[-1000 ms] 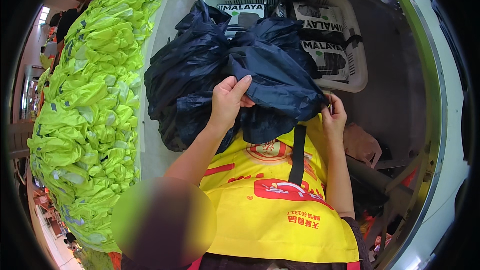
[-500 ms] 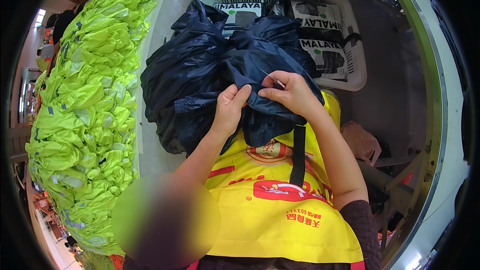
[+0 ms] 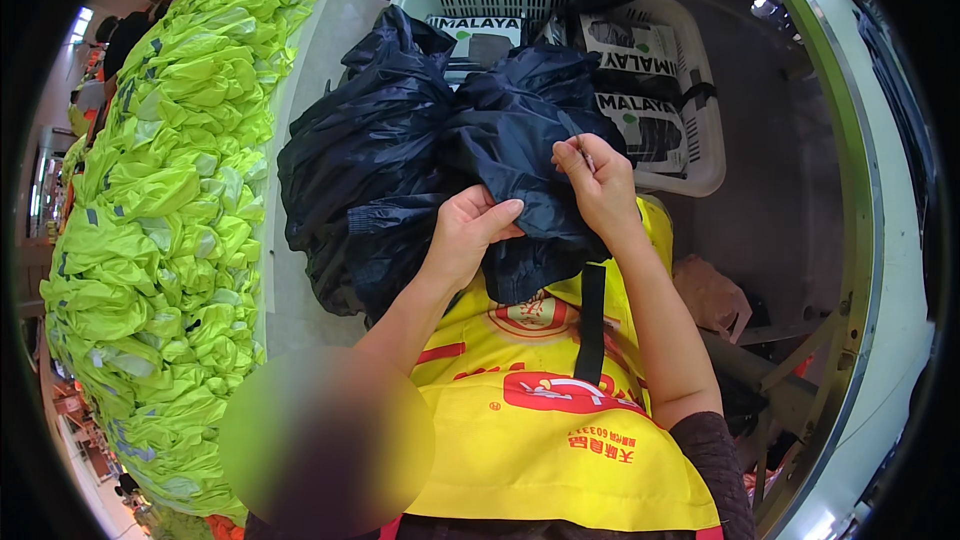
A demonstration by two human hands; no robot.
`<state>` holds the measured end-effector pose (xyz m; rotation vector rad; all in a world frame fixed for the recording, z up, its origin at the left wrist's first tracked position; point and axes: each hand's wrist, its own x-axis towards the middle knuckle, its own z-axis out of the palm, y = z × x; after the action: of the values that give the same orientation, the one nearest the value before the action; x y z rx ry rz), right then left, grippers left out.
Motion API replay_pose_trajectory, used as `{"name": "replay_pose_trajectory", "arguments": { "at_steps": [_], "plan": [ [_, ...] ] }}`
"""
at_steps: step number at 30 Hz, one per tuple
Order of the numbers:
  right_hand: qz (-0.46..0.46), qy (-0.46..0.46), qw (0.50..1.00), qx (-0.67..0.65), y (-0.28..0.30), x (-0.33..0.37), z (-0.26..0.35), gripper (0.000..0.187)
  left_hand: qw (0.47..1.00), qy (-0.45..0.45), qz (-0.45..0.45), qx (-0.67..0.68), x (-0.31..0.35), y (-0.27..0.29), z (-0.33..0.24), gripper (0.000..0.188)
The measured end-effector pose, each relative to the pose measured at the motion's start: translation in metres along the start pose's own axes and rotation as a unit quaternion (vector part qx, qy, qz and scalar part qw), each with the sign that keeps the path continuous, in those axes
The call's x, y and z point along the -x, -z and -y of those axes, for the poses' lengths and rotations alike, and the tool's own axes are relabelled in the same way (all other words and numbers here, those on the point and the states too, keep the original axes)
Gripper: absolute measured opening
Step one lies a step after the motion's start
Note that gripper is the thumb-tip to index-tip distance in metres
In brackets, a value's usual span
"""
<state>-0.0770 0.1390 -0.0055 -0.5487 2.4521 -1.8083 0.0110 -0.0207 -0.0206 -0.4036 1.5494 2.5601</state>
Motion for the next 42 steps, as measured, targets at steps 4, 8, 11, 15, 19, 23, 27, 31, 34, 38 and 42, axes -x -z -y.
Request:
{"name": "replay_pose_trajectory", "arguments": {
  "at_steps": [4,8,11,15,19,23,27,31,34,38,42],
  "plan": [
    [-0.011,0.012,0.999,-0.029,0.003,0.004,0.005,0.022,0.998,0.018,-0.007,-0.059,0.006,0.000,-0.008,0.016],
    [-0.018,0.061,0.998,-0.020,0.008,0.006,0.012,0.019,0.854,-0.093,-0.126,-0.496,0.012,-0.001,-0.034,0.023],
    [-0.009,0.077,0.997,-0.017,0.012,0.005,0.019,0.018,0.762,-0.345,-0.133,-0.532,0.001,-0.009,-0.051,0.017],
    [0.010,0.090,0.996,0.011,0.017,-0.002,0.027,0.018,0.740,-0.385,0.077,-0.546,-0.032,-0.017,-0.063,0.020],
    [0.032,0.055,0.998,-0.006,0.020,-0.003,0.023,0.018,0.823,-0.228,0.140,-0.500,-0.046,-0.015,-0.070,0.012],
    [0.048,-0.084,0.991,-0.094,0.030,-0.001,0.023,0.023,0.912,-0.140,0.115,-0.367,-0.050,-0.006,-0.063,0.017],
    [0.048,-0.102,0.988,-0.101,0.037,0.001,0.011,0.024,0.863,-0.189,0.087,-0.460,-0.045,-0.009,-0.069,0.018],
    [0.056,-0.135,0.984,-0.106,0.041,0.004,0.016,0.023,0.719,-0.322,0.101,-0.607,-0.041,-0.011,-0.067,0.015],
    [0.091,-0.126,0.984,-0.088,0.043,0.005,0.021,0.028,0.737,-0.287,0.122,-0.599,-0.045,-0.015,-0.067,0.011],
    [0.119,-0.059,0.991,-0.009,0.042,0.013,0.021,0.034,0.839,-0.198,0.147,-0.485,-0.059,-0.007,-0.065,0.010],
    [0.222,-0.066,0.969,0.085,0.051,0.012,0.029,0.036,0.918,-0.069,0.124,-0.369,-0.059,-0.006,-0.062,0.010]
  ]
}}
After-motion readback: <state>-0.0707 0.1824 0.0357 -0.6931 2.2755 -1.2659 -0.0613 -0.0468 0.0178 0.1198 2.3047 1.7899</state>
